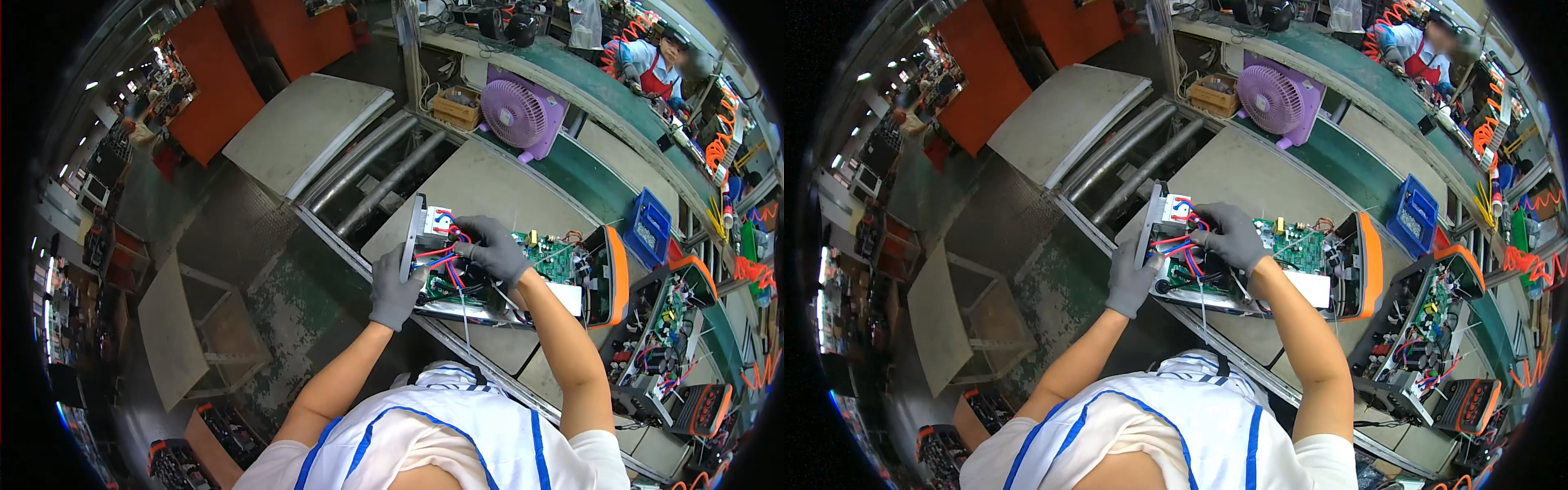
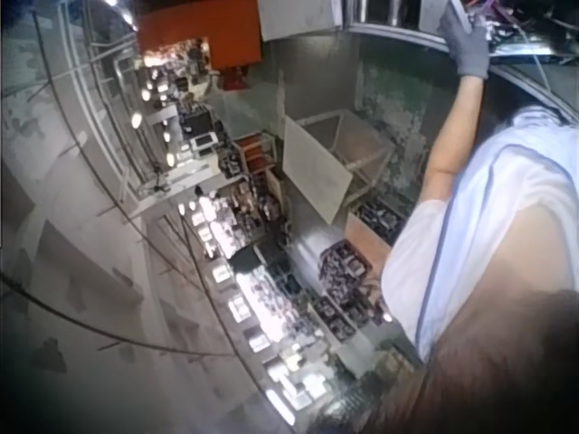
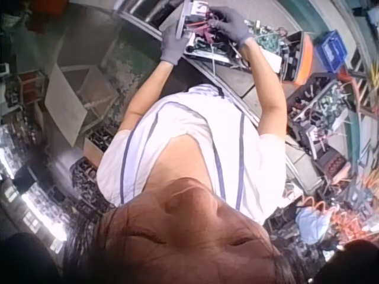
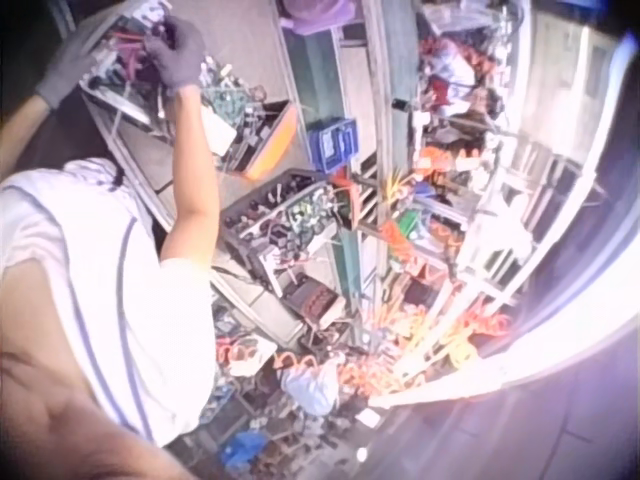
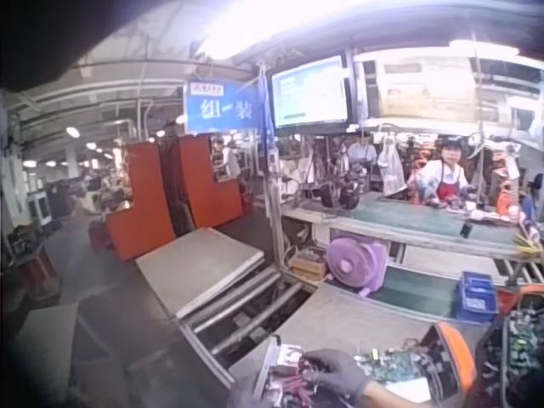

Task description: The person assembles an electronic device on a factory workbench. They connect wires to a circuit board, use a screwdriver to secure components, apply sealant with a caulking gun, and use a red handheld tool to inspect or test the unit. The task involves handling various tools and electronic parts in a sequential assembly process.

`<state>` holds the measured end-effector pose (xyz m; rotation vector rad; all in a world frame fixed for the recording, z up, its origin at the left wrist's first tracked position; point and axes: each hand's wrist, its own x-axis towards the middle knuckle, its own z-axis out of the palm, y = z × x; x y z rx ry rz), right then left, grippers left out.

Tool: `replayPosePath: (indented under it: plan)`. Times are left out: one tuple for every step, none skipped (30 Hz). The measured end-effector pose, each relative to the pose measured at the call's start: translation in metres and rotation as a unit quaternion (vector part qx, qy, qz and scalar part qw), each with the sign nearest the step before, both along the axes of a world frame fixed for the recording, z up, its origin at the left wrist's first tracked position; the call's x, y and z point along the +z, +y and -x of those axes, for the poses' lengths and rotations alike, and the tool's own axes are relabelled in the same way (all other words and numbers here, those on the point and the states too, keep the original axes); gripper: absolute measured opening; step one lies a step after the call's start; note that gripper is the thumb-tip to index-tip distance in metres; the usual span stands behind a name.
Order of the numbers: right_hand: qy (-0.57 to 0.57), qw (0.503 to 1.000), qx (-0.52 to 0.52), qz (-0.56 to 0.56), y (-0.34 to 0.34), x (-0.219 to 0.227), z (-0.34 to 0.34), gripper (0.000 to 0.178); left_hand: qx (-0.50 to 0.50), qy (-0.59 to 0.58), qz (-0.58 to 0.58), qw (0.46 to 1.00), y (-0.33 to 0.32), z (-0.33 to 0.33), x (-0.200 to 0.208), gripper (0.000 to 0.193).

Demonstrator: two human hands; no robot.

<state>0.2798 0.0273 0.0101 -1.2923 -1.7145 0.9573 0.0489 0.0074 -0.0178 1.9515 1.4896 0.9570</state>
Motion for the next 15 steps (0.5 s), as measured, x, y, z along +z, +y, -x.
replayPosePath:
  plan:
    - [0.034,0.998,-0.027,0.038,-0.002,-0.004,0.002,0.052,0.008,0.004,0.002,1.000,-0.003,-0.002,0.001,0.057]
    - [-0.035,0.999,-0.041,0.007,-0.003,-0.006,0.003,0.054,0.007,0.019,-0.007,1.000,-0.004,-0.003,0.004,0.057]
    - [-0.103,0.993,-0.055,-0.024,-0.002,-0.008,0.004,0.056,0.006,0.034,-0.017,0.999,-0.004,-0.004,0.008,0.057]
    - [-0.172,0.981,-0.068,-0.056,-0.001,-0.006,0.005,0.058,0.004,0.049,-0.027,0.998,-0.005,-0.006,0.010,0.057]
    - [-0.227,0.970,-0.087,-0.016,0.004,-0.002,0.010,0.063,0.006,0.049,-0.029,0.998,-0.005,-0.006,0.009,0.057]
    - [-0.238,0.966,-0.096,-0.015,0.003,-0.001,0.017,0.062,0.007,0.050,-0.031,0.998,-0.005,-0.005,0.006,0.057]
    - [-0.250,0.962,-0.106,-0.019,0.004,0.003,0.022,0.061,0.009,0.048,-0.039,0.998,-0.003,-0.004,0.006,0.057]
    - [-0.262,0.958,-0.115,-0.023,0.005,0.006,0.023,0.060,0.001,0.056,-0.034,0.998,0.000,-0.003,0.007,0.057]
    - [-0.260,0.961,-0.099,-0.009,0.005,0.005,0.020,0.065,-0.007,0.064,-0.029,0.998,0.003,-0.001,0.007,0.057]
    - [-0.202,0.975,-0.087,-0.014,0.005,0.000,0.014,0.067,-0.015,0.071,-0.024,0.997,0.006,0.001,0.009,0.057]
    - [-0.144,0.987,-0.076,-0.018,0.004,-0.010,0.004,0.069,-0.054,0.084,0.018,0.995,0.014,0.003,0.016,0.051]
    - [-0.085,0.994,-0.064,-0.021,0.004,-0.019,-0.002,0.071,-0.076,0.030,0.055,0.995,0.025,0.003,0.012,0.049]
    - [0.007,0.997,-0.075,0.028,0.006,-0.028,-0.001,0.074,-0.091,-0.023,0.095,0.991,0.037,0.005,0.000,0.047]
    - [-0.060,0.994,-0.089,0.007,0.005,-0.029,0.001,0.074,-0.107,-0.074,0.140,0.982,0.042,0.001,0.007,0.045]
    - [-0.127,0.986,-0.102,-0.014,0.005,-0.029,0.004,0.073,-0.142,-0.071,0.223,0.962,0.047,-0.002,0.020,0.047]
